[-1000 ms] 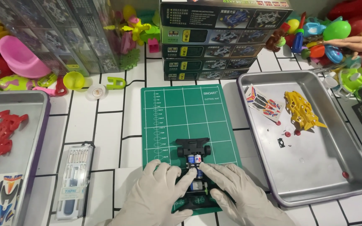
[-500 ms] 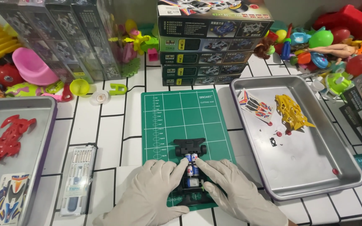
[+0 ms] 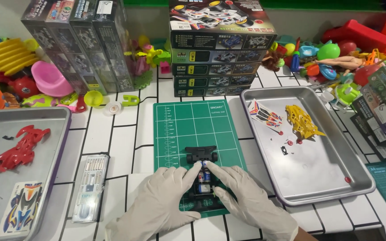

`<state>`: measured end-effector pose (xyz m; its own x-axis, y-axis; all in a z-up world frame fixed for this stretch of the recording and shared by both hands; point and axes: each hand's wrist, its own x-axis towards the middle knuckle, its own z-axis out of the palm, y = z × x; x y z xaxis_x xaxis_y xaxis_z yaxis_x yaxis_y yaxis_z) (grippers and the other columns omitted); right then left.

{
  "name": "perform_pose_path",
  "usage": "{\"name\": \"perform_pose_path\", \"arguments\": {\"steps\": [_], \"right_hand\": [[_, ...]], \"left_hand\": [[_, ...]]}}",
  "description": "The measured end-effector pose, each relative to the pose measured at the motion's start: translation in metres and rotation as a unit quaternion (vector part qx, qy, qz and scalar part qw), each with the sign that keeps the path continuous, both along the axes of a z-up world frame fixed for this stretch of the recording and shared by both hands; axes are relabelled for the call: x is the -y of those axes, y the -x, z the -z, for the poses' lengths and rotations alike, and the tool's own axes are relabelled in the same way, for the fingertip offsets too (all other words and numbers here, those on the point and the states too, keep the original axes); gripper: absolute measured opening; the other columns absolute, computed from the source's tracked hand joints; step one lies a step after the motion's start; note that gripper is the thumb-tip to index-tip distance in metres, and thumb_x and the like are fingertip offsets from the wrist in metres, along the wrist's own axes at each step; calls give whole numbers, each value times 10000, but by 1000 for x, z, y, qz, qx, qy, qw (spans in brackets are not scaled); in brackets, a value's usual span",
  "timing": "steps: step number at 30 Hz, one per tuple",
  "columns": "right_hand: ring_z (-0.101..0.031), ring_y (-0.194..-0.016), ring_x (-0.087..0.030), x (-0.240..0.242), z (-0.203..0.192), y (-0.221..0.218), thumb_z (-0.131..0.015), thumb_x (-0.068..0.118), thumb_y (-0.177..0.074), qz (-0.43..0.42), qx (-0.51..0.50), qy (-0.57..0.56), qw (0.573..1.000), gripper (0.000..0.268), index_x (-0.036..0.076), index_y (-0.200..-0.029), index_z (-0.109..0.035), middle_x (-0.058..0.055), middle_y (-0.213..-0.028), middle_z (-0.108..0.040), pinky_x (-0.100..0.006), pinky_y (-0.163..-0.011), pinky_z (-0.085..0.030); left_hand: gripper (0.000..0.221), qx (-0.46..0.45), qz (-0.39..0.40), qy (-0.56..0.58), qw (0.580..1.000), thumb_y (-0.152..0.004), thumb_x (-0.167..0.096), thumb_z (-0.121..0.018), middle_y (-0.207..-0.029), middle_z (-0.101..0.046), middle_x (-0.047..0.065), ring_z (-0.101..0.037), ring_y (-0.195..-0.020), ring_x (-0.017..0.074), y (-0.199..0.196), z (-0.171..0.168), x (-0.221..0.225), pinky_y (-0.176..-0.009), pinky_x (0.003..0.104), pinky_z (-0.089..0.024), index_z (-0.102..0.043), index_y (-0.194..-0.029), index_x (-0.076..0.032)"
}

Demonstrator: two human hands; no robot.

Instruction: Assembling a mini 4WD toy car chassis, including installing batteries, motor, and gears, and testing the mechanism.

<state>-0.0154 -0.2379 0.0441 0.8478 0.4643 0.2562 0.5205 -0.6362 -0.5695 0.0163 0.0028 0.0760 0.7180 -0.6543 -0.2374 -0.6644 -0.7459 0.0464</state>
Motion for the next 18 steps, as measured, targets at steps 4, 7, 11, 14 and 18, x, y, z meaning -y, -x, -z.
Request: {"name": "perform_pose_path", "arguments": {"steps": [4, 7, 11, 14, 18], "right_hand": [[-587, -1130, -292, 1, -3, -2, -511, 290, -1048, 1, -25, -14, 1000, 564, 127, -1569, -368, -130, -1338, -641, -413, -1011, -448], [-549, -976, -247, -2, -7, -5, -427, 382, -1057, 26, -91, 35, 995, 579, 254, -1613, -331, -59, -1093, -563, -379, -885, -476], [-573, -997, -249, -1, -5, -6, -396, 403, -1064, 15, -61, 7, 998, 543, 199, -1567, -415, -70, -1100, -574, -394, -891, -480], [-565, -1013, -237, -2, -7, -6, -390, 402, -1063, 17, -73, 5, 997, 537, 203, -1560, -430, -60, -1070, -561, -380, -910, -471], [-568, -1040, -217, -7, -18, -4, -386, 430, -1041, 48, -131, 20, 990, 531, 250, -1536, -454, -37, -1065, -559, -391, -884, -495]], "left_hand": [[1223, -29, 3, 12, 999, -820, -837, -637, -1170, -559, 95, -565, -969, 316, -3, -3, 0, -926, 453, -439, -129, -1667, -115], [1196, -68, -23, 19, 997, -798, -804, -669, -1210, -540, 93, -547, -991, 317, -3, -14, 3, -922, 442, -445, -135, -1667, -180], [1160, -107, -47, -7, 993, -801, -748, -701, -1272, -506, 73, -538, -1031, 345, -2, -30, 6, -888, 475, -486, -123, -1657, -221], [1138, -130, -64, -5, 989, -801, -711, -714, -1269, -490, 60, -519, -1057, 351, 1, -41, 7, -858, 485, -506, -118, -1654, -252], [1067, -133, -64, 14, 989, -785, -659, -758, -1182, -520, 73, -526, -1025, 348, 3, -47, 6, -755, 486, -533, -187, -1590, -255]]}}
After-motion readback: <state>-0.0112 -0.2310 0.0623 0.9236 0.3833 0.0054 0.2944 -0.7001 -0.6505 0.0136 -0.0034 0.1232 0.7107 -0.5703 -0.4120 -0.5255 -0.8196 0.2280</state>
